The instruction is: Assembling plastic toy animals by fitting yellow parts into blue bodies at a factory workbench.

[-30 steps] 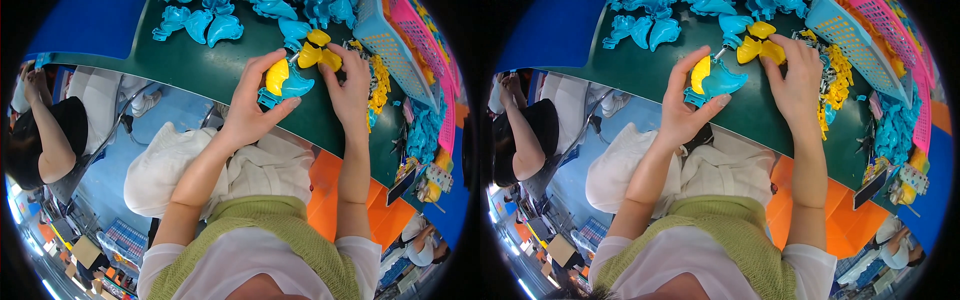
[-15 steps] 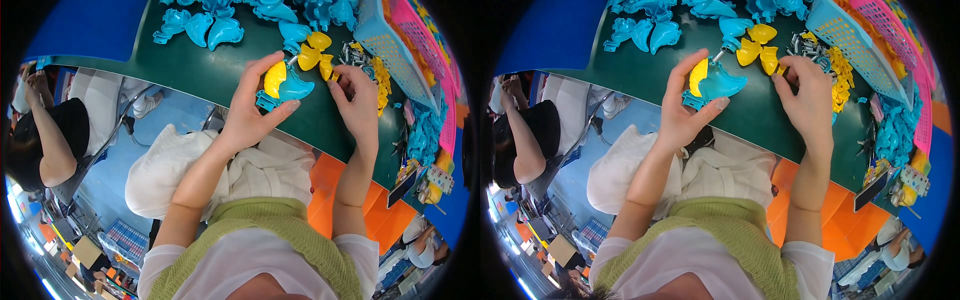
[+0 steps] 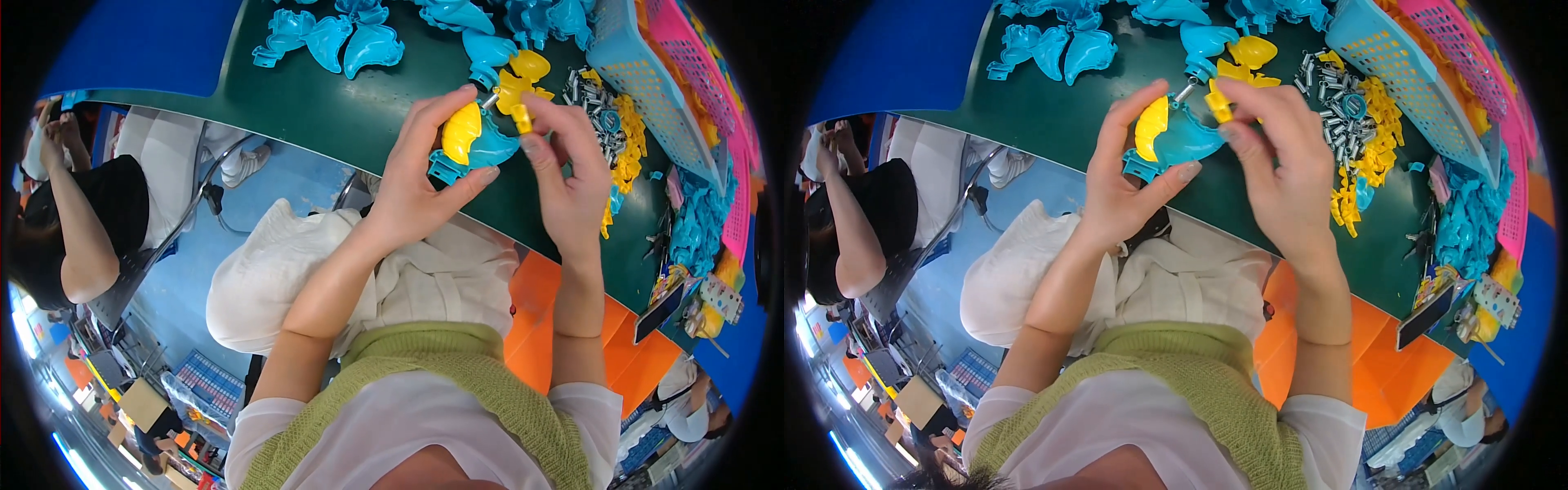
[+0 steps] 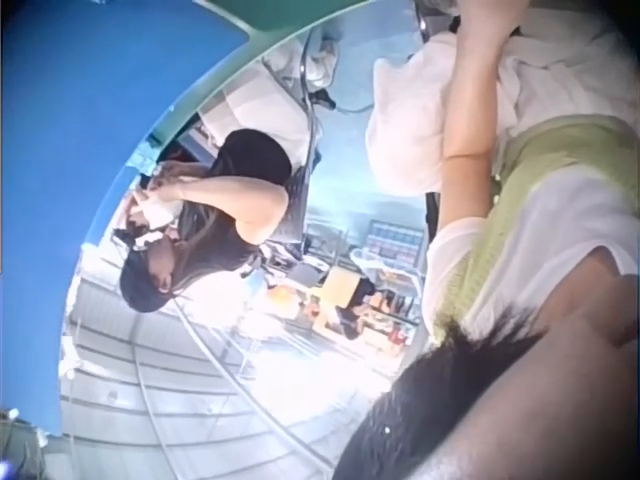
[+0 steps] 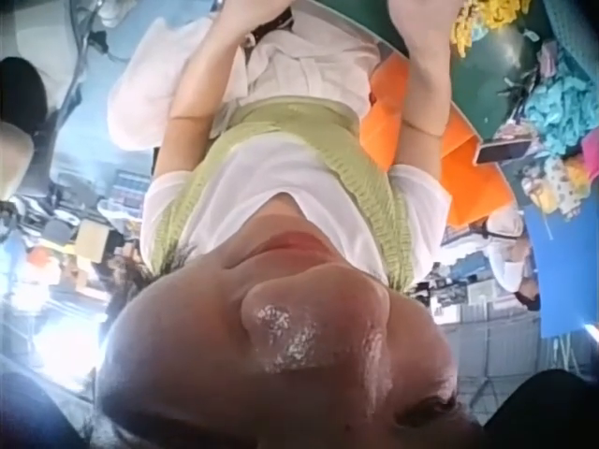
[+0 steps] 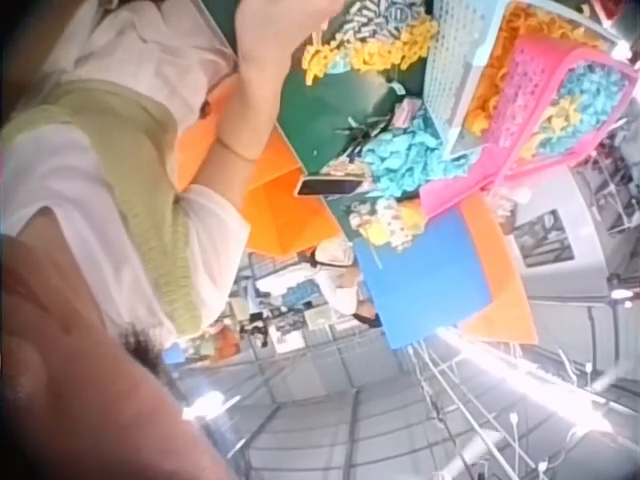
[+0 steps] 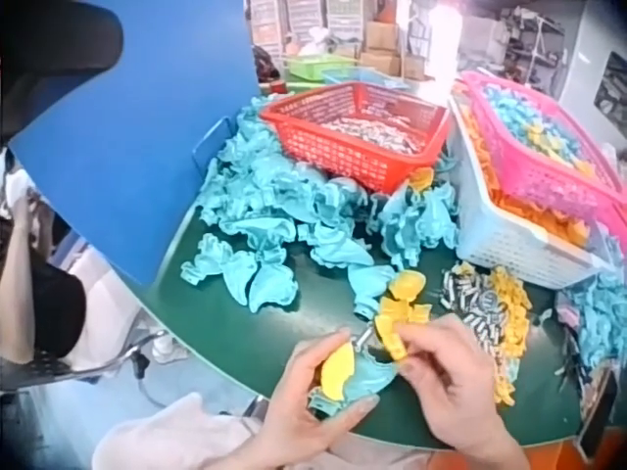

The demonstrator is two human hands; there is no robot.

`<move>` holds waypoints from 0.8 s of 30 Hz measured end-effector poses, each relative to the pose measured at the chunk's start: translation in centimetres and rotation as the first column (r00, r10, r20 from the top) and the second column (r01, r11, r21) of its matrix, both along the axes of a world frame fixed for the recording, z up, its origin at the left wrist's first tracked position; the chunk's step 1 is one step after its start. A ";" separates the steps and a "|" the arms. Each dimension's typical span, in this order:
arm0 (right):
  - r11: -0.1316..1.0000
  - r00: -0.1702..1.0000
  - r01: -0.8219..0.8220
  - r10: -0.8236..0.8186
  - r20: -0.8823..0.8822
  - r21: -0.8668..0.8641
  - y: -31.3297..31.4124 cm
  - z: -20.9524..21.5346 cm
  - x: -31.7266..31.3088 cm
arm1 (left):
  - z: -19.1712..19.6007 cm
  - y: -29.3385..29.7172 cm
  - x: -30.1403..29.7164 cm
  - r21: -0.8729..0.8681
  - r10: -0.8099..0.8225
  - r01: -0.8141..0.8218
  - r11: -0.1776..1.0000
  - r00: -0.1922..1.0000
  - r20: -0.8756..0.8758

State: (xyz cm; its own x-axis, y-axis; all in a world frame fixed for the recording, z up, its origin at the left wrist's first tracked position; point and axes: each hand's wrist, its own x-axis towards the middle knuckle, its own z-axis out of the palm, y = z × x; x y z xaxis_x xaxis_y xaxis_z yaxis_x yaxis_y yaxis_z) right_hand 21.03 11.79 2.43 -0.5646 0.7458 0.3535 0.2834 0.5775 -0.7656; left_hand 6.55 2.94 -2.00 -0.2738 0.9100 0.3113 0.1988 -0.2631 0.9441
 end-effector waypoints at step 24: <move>0.965 0.993 -0.034 0.003 0.119 0.261 0.0 -1.0 -0.2 | 0.2 0.0 0.4 0.021 0.031 -0.029 0.999 0.991 -0.128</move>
